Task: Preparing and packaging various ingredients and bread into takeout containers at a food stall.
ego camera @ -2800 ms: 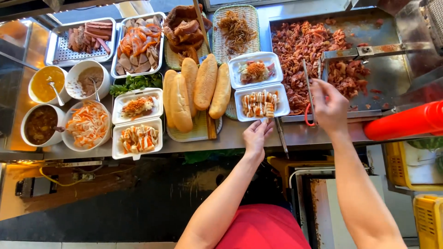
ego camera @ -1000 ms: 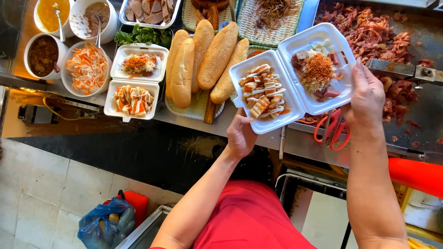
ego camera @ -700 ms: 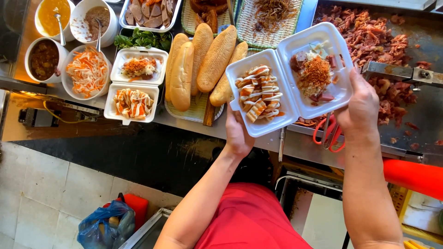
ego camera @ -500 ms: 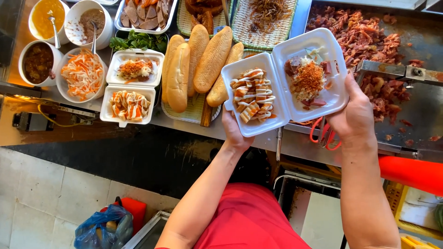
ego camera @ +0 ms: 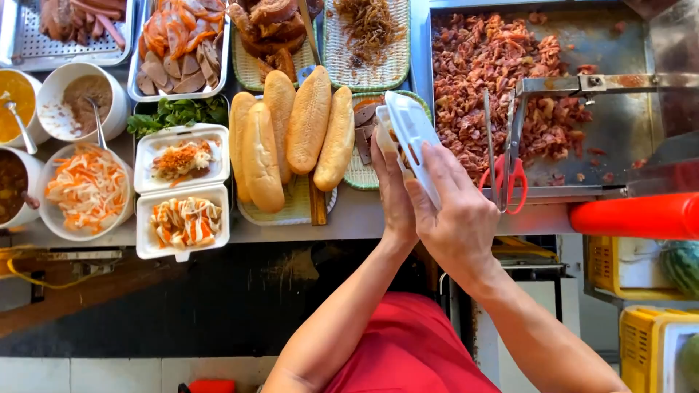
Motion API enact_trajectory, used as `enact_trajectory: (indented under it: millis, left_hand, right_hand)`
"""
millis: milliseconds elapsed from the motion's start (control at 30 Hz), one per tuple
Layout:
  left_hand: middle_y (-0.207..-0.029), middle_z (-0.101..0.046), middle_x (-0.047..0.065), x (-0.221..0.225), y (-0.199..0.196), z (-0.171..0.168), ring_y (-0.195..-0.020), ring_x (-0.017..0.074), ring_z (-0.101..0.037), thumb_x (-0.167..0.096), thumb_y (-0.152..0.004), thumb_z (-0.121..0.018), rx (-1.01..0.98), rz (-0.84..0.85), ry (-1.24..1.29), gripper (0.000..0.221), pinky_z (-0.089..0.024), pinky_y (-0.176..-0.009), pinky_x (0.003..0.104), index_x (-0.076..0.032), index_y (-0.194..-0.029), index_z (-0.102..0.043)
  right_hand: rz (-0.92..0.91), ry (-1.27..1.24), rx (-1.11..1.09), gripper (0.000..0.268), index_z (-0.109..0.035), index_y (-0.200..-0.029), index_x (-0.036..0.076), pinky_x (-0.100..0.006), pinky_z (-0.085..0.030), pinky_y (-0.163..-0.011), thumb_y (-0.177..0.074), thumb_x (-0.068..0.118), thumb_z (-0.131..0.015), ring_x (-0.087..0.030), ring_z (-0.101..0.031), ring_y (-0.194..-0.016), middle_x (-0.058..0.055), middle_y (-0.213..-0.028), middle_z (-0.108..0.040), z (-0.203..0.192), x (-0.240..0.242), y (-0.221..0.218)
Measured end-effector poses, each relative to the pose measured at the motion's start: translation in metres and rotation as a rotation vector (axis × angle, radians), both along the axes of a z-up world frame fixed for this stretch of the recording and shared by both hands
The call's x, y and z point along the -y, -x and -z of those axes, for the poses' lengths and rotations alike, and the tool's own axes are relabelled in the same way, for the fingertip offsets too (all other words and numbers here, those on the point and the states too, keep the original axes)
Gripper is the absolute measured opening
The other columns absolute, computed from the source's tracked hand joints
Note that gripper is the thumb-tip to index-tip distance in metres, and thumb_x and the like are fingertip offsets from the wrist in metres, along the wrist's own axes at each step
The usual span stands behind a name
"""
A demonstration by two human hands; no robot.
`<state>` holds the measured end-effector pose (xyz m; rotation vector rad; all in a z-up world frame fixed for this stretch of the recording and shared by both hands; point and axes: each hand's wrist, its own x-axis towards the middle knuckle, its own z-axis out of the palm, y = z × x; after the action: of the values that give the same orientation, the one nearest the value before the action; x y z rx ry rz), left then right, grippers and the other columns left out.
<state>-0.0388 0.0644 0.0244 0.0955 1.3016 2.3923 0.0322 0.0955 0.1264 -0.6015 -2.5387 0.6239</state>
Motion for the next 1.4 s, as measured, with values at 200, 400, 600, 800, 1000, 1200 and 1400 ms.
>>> enact_trajectory:
  millis: [200, 400, 600, 800, 1000, 1200, 1400]
  left_hand:
    - [-0.137, -0.048, 0.015, 0.028, 0.015, 0.01, -0.121, 0.03, -0.056, -0.054, -0.12, -0.041, 0.478, 0.312, -0.751, 0.061, -0.052, -0.105, 0.046, -0.014, -0.164, -0.026]
    - [-0.132, -0.05, 0.011, 0.06, 0.021, -0.007, -0.114, 0.0279, -0.058, -0.052, -0.115, -0.038, 0.447, 0.418, -0.568, 0.055, -0.055, -0.096, 0.044, -0.025, -0.161, -0.024]
    - [-0.14, -0.055, 0.019, 0.098, 0.029, 0.017, -0.125, 0.0327, -0.058, -0.071, -0.107, -0.043, 0.726, 0.542, -0.761, 0.084, -0.054, -0.107, 0.046, -0.004, -0.157, -0.037]
    - [-0.14, -0.059, 0.017, 0.118, 0.045, 0.022, -0.127, 0.0295, -0.06, -0.05, -0.105, -0.059, 0.626, 0.783, -0.571, 0.072, -0.048, -0.112, 0.046, -0.001, -0.155, -0.043]
    - [-0.136, -0.065, 0.013, 0.078, 0.036, 0.058, -0.121, 0.0228, -0.067, -0.046, -0.098, -0.061, 0.511, 0.641, -0.456, 0.07, -0.055, -0.108, 0.037, -0.001, -0.15, -0.046]
    - [-0.108, -0.075, 0.007, 0.069, 0.051, 0.039, -0.092, 0.0144, -0.07, -0.028, -0.098, -0.068, 0.085, 0.211, 0.192, 0.059, -0.057, -0.082, 0.028, -0.007, -0.149, -0.046]
    - [-0.103, -0.077, 0.012, 0.196, 0.028, 0.017, -0.084, 0.0193, -0.077, -0.031, -0.1, -0.065, 0.268, 0.116, 0.283, 0.038, -0.062, -0.076, 0.029, -0.003, -0.126, -0.068]
  right_hand:
    - [0.083, -0.108, 0.027, 0.06, -0.058, -0.148, 0.006, -0.05, -0.046, -0.105, -0.101, 0.041, -0.068, -0.038, -0.054, -0.122, -0.017, -0.139, -0.056, -0.018, 0.054, 0.022]
    - [0.17, -0.12, 0.04, 0.058, -0.055, -0.151, 0.003, -0.048, -0.041, -0.108, -0.105, 0.038, -0.066, -0.039, -0.049, -0.123, -0.017, -0.141, -0.052, -0.01, 0.093, 0.032]
    - [0.252, -0.125, 0.094, 0.035, -0.067, -0.144, 0.013, -0.044, -0.042, -0.112, -0.11, 0.018, -0.061, -0.034, -0.049, -0.126, -0.011, -0.137, -0.055, -0.007, 0.11, 0.031]
    - [0.252, 0.232, -0.039, 0.043, -0.063, -0.138, 0.004, -0.04, -0.045, -0.111, -0.101, 0.025, -0.072, -0.028, -0.056, -0.126, -0.014, -0.131, -0.058, 0.021, 0.072, 0.005]
    - [0.254, 1.424, -0.246, 0.056, -0.059, -0.137, -0.001, -0.03, -0.055, -0.092, -0.094, 0.031, -0.073, -0.014, -0.065, -0.107, -0.007, -0.123, -0.068, 0.066, -0.004, -0.001]
    - [0.064, 1.188, -0.339, 0.05, -0.058, -0.137, 0.002, -0.028, -0.055, -0.094, -0.098, 0.027, -0.077, -0.012, -0.066, -0.107, -0.004, -0.122, -0.068, 0.115, -0.091, 0.048]
    - [0.057, 0.386, -0.121, 0.053, -0.061, -0.137, -0.001, -0.038, -0.053, -0.096, -0.107, 0.038, -0.082, -0.027, -0.068, -0.111, -0.017, -0.124, -0.07, 0.185, -0.145, 0.114]
